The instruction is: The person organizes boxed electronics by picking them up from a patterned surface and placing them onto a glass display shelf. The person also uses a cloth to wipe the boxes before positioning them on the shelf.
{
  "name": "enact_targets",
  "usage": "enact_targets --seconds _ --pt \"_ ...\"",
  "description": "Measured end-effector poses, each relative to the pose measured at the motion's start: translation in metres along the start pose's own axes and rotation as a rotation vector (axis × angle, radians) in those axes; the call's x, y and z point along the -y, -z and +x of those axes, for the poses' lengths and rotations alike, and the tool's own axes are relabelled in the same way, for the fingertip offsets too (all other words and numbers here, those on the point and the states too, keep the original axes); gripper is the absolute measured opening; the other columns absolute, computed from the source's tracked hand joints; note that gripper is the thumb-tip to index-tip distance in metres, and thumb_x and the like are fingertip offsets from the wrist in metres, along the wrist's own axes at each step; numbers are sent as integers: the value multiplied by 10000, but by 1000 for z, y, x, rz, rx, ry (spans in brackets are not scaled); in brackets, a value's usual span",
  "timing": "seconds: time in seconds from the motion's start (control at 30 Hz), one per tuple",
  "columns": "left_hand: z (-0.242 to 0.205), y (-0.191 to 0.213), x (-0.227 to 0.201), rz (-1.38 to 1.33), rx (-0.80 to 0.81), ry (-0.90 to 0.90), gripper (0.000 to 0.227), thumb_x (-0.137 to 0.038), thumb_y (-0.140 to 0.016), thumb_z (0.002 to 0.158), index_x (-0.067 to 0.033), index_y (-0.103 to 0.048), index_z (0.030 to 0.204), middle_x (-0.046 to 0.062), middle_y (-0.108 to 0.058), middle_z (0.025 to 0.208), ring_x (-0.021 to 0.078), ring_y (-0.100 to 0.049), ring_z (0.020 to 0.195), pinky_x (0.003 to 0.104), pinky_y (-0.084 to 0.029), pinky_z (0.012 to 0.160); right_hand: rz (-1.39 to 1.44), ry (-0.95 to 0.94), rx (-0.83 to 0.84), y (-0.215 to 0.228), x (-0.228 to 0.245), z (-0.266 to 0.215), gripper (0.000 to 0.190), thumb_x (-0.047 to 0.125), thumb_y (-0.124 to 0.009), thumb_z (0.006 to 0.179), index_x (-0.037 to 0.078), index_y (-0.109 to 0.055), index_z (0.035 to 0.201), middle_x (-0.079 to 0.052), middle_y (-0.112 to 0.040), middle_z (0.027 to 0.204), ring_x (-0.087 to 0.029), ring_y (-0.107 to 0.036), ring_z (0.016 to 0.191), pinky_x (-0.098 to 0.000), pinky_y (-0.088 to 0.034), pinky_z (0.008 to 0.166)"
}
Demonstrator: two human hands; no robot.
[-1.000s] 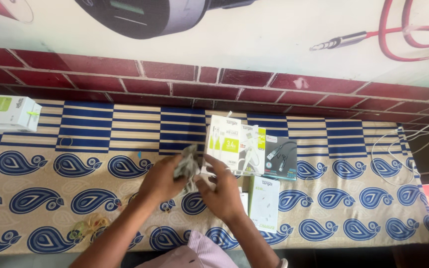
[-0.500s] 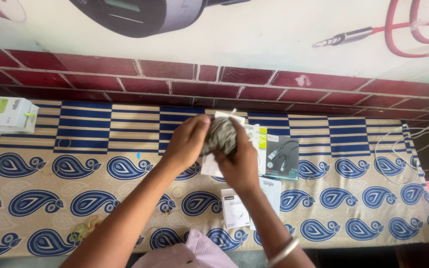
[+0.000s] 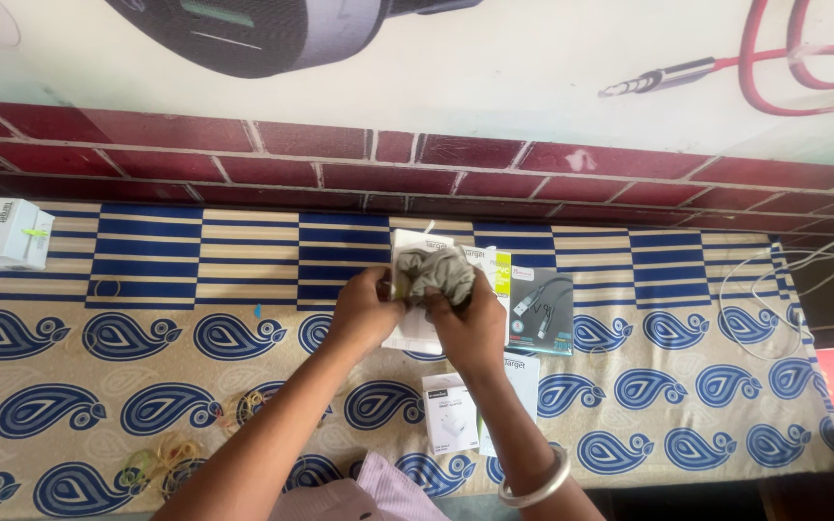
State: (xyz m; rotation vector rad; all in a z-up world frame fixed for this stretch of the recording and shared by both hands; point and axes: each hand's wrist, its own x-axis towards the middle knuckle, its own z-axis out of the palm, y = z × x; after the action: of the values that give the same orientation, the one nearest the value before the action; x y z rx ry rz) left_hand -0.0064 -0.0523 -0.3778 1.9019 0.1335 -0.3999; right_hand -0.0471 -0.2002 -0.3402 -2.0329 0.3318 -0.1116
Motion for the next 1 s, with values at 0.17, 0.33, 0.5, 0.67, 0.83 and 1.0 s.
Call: enact_targets --seconds 0.17,0.33,0.5,0.67,0.83,1.0 --pt "0 4 10 -198 49 26 356 -323 -527 970 -37 -625 1158 110 -701 979 206 -689 864 331 -572 709 -26 190 90 8 11 -19 375 151 -659 879 -37 -562 1190 -189 -765 965 -247 -795 786 -325 -652 695" --pt "-19 9 3 -734 309 258 500 -558 -405 991 -162 -575 1246 57 -681 1125 184 -685 1020 374 -600 777 -104 399 89 4 28 -38 376 178 -680 845 -28 -586 1146 -226 -650 1110 -342 -718 913 -431 -590 780" --pt "-37 15 -11 -925 405 277 632 -689 -349 962 -218 -640 1266 27 -720 1189 198 -665 1121 466 -534 926 -284 498 20 0 37 -29 443 160 -696 815 -50 -573 1186 -239 -628 1140 -413 -627 1009 -546 -448 837" --pt "-43 19 -17 -1032 380 271 571 -641 -366 914 -310 -624 1301 -23 -717 1250 197 -629 1222 544 -476 1041 -318 507 -143 6 42 -18 327 85 -714 865 -37 -557 1125 -297 -586 1201 -444 -627 1021 -513 -520 871" --pt "-36 20 18 -1171 472 113 688 -640 -406 1086 -69 -520 1452 142 -620 1371 290 -599 1256 510 -466 1007 -164 474 194 4 61 -51 546 33 -685 763 -15 -581 1297 -250 -654 1175 -434 -684 1021 -484 -562 875" --pt "-59 27 1 -1083 422 246 666 -614 -373 948 -191 -504 1447 92 -631 1376 250 -641 1228 556 -545 972 -119 577 104 3 69 -12 535 -22 -662 808 29 -615 1339 -225 -647 1194 -422 -718 996 -464 -587 864"
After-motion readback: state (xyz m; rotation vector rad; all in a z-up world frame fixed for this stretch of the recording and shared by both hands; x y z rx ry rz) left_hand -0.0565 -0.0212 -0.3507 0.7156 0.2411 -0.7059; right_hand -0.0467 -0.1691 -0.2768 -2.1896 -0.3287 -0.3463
